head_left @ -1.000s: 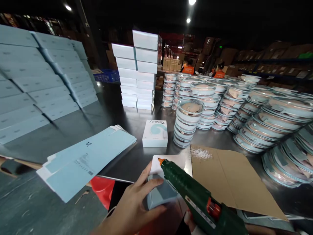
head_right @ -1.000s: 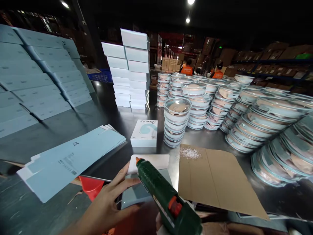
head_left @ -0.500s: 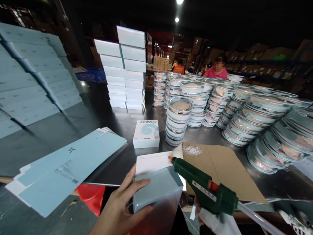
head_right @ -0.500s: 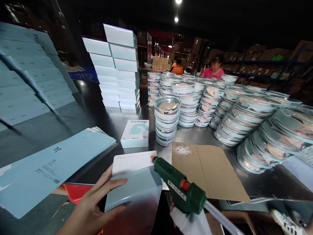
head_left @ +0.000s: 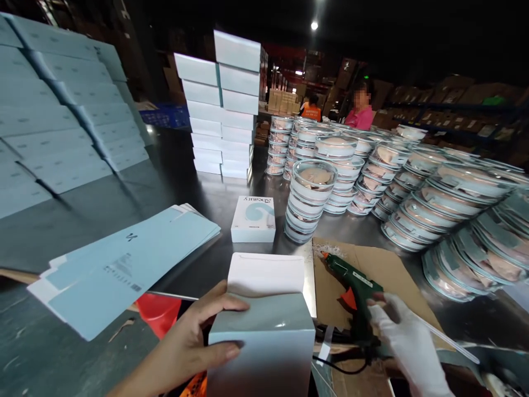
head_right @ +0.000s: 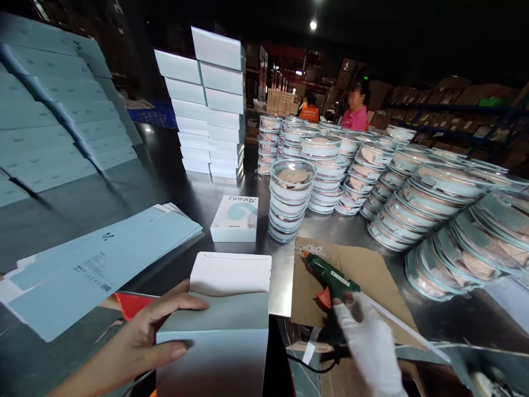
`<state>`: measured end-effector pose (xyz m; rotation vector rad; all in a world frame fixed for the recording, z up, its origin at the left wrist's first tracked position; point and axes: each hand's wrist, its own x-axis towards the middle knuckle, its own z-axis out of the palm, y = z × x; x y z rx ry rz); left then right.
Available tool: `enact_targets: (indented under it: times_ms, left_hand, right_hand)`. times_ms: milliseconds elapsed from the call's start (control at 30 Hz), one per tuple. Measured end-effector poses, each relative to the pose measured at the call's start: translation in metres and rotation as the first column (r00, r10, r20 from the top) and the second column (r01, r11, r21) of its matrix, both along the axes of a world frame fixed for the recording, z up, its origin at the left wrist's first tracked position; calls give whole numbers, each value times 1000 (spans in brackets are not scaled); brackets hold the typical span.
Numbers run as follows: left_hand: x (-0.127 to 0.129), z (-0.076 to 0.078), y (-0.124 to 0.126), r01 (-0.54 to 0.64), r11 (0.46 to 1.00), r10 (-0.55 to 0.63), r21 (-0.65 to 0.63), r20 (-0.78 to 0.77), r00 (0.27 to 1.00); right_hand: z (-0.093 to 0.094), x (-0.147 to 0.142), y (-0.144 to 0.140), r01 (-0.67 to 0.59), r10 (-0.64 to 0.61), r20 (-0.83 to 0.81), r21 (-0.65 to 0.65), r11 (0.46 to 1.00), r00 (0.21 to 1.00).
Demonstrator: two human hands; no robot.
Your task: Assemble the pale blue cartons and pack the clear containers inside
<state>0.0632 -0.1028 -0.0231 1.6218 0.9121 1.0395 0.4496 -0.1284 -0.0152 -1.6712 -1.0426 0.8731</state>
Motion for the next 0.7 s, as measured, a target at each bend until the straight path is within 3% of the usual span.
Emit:
enact_targets:
  times_ms: [67, 133, 200, 300, 400, 467, 567, 700]
  left_hand:
    - [1, -1, 1, 1, 1000, -1, 7, -8, 1000]
    - [3, -5, 1, -1, 1000, 1, 8, -14, 1000]
    - [7, -12, -2, -27, 1000, 27, 1, 21, 999]
    - [20, -21, -7, -158, 987, 161, -33, 242, 957]
    - [31, -23, -7, -279, 959, 278, -58, 404, 871]
    - [32, -22, -4, -246, 969, 237, -20, 355, 904]
    - [26, -20, 2, -94, 995, 86, 37, 190, 978]
    - [21, -19, 4, -34, 998, 28, 46, 117, 993]
  right_hand:
    - [4, -34, -4, -210, 223, -92, 130, 969, 971]
    - [4, -72, -1, -446, 503, -238, 257, 857, 831]
    - [-3, -100, 3, -524, 636, -307, 375, 765, 708]
    - [-18, -114, 3, -469, 618, -274, 452, 759, 737]
    - [-25, -108, -1, -562, 597, -7, 332, 758, 802]
    - [-21, -103, 0, -658, 631, 193, 279, 699, 752]
    - [-8, -99, 8, -742, 682, 298, 342, 577, 668]
    - [8, -97, 20, -780, 725, 297, 321, 537, 621]
